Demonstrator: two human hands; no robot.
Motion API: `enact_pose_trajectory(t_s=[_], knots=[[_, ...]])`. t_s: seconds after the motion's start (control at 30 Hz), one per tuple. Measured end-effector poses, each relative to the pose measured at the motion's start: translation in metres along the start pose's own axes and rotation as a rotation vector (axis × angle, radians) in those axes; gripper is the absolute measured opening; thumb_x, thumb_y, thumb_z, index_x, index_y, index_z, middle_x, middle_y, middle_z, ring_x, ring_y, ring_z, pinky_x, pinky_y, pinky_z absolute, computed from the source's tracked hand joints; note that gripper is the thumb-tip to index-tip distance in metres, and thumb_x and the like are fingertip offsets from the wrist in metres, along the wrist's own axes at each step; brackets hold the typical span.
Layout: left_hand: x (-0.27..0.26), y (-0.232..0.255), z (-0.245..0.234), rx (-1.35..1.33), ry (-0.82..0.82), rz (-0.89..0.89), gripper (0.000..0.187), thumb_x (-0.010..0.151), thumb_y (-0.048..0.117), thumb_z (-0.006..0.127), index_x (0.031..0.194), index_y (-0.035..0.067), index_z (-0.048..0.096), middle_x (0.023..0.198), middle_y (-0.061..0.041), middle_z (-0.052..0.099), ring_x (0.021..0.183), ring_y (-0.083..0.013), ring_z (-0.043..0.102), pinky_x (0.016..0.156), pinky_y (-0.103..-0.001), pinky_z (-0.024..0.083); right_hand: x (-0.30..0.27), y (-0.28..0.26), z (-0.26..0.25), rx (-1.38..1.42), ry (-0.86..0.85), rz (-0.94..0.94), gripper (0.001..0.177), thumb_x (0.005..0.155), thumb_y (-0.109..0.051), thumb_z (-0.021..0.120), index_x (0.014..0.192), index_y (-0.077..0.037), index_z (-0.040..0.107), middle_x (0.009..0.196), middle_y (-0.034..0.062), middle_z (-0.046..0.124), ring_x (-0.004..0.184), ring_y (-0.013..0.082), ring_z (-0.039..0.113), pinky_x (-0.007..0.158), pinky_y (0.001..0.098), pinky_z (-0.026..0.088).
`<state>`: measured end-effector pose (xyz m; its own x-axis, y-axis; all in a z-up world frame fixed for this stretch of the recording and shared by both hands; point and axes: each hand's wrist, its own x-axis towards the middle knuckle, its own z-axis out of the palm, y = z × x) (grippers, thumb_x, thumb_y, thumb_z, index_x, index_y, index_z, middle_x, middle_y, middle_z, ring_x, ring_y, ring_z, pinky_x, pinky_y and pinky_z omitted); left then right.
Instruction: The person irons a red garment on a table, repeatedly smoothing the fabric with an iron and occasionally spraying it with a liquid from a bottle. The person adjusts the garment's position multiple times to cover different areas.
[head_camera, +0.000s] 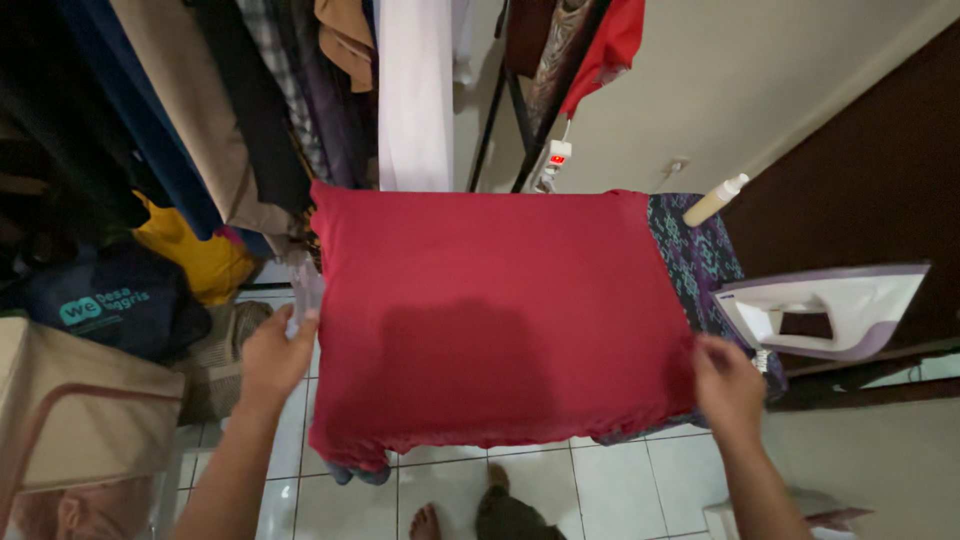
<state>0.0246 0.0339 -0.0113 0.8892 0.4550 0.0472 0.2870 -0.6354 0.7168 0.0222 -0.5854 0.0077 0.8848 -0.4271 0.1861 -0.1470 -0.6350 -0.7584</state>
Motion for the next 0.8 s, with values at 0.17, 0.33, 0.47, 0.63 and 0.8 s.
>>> enact_pose_trajectory(t_s=[0.17,0.33,0.47,0.63,0.8], knots=[[0.061,0.027,0.026,-0.417,-0.186,-0.419,0.054,0.090,0.047,0.064,0.124,0.007,0.072,0.127,-0.017,0.070,0.118,-0.0325,0.067,0.100,-0.039,0.047,0.107,-0.052,0.055,-0.221,-0.185,-0.133,0.038,0.093,-0.030,0.069,0.123,-0.007,0.073,0.113,0.0152,0.076,0.105,0.0289,0.073,0.094,0.0395,0.054],[0.113,0.054,0.041,-0.055,-0.161,-0.325,0.058,0.100,0.053,0.063,0.124,0.001,0.071,0.123,-0.026,0.070,0.113,-0.0385,0.066,0.097,-0.045,0.049,0.188,-0.069,0.109,-0.439,-0.210,-0.132,0.053,0.089,-0.038,0.075,0.126,-0.001,0.069,0.115,0.0217,0.073,0.110,0.0381,0.069,0.094,0.0440,0.052],[0.113,0.075,0.035,-0.280,0.015,-0.629,0.058,0.087,0.045,0.077,0.119,-0.003,0.071,0.121,-0.020,0.074,0.108,-0.0298,0.071,0.095,-0.040,0.053,0.216,-0.070,0.129,-0.507,-0.321,0.051,0.058,0.089,-0.043,0.079,0.121,0.004,0.073,0.115,0.0254,0.073,0.111,0.0374,0.071,0.097,0.0411,0.053],[0.107,0.109,0.004,-0.658,-0.092,-0.704,0.054,0.089,0.031,0.075,0.125,-0.007,0.064,0.115,-0.017,0.073,0.101,-0.0282,0.072,0.088,-0.040,0.056,0.211,-0.073,0.124,-0.270,-0.346,0.060,0.034,0.090,-0.026,0.075,0.110,0.000,0.069,0.103,0.0201,0.074,0.096,0.0319,0.070,0.086,0.0434,0.054],[0.107,0.142,-0.031,-0.752,-0.156,-0.484,0.042,0.093,0.020,0.069,0.127,-0.006,0.066,0.115,-0.018,0.075,0.096,-0.0235,0.073,0.085,-0.033,0.058,0.205,-0.109,0.095,0.421,-0.395,0.231,0.011,0.099,-0.010,0.066,0.102,-0.009,0.056,0.094,0.0074,0.066,0.086,0.0194,0.062,0.078,0.0378,0.053]])
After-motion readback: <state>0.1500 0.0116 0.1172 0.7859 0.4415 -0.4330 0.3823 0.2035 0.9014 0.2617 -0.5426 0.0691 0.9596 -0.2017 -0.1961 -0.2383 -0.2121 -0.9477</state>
